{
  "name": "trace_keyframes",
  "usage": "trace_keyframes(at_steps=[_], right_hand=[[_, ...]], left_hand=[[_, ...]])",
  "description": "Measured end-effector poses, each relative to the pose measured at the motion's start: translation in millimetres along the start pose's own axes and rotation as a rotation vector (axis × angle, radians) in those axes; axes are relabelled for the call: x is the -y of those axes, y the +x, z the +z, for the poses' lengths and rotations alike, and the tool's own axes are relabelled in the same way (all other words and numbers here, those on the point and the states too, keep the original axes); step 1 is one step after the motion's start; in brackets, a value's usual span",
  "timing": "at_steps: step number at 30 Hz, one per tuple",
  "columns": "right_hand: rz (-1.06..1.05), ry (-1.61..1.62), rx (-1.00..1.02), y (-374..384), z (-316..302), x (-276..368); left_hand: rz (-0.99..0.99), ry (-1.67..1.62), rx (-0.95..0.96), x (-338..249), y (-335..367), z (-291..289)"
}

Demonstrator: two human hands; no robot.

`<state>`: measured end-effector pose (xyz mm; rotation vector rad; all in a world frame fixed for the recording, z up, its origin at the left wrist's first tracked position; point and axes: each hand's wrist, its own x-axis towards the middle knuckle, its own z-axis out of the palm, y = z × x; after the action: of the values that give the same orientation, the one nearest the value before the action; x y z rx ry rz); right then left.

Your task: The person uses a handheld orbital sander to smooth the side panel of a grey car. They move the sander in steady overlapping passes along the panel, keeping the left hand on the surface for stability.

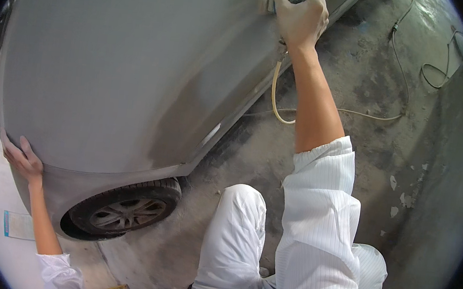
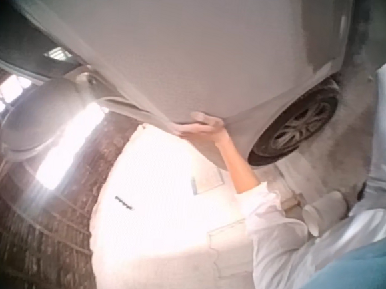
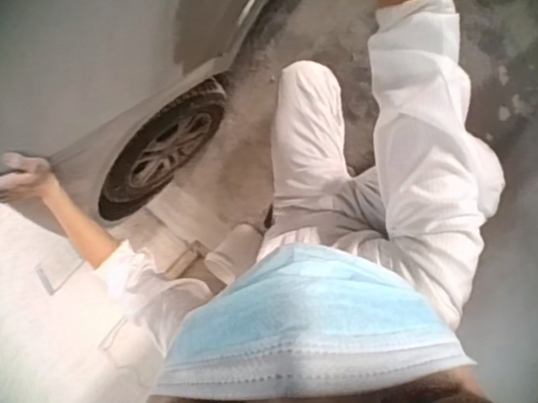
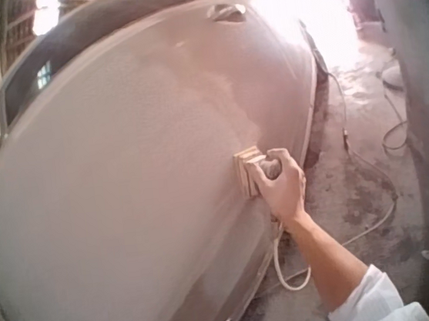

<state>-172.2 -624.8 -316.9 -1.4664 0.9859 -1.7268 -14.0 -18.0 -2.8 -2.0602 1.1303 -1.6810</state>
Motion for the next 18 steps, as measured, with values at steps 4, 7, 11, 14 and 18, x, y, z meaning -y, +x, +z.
trace_keyframes(at_steps=[4, 7, 11, 14, 18], right_hand=[[-0.001, 0.041, 0.041, -37.5, -3.5, 16.1], [-0.043, 0.071, 0.049, -68.6, -8.3, 33.4], [-0.156, 0.056, 0.049, -114.1, -11.2, 51.8], [-0.232, 0.068, 0.092, -153.2, -13.3, 66.5], [-0.334, 0.168, 0.118, -206.7, -20.3, 91.2]], left_hand=[[-0.006, 0.019, -0.003, 1.1, 0.0, 0.9], [0.031, 0.014, -0.05, 2.1, -0.3, 2.8], [0.077, 0.031, -0.093, 6.9, 1.0, 6.4], [0.116, 0.038, -0.1, 12.2, 1.6, 8.2], [0.077, 0.107, -0.129, 14.8, -0.8, 11.3]])
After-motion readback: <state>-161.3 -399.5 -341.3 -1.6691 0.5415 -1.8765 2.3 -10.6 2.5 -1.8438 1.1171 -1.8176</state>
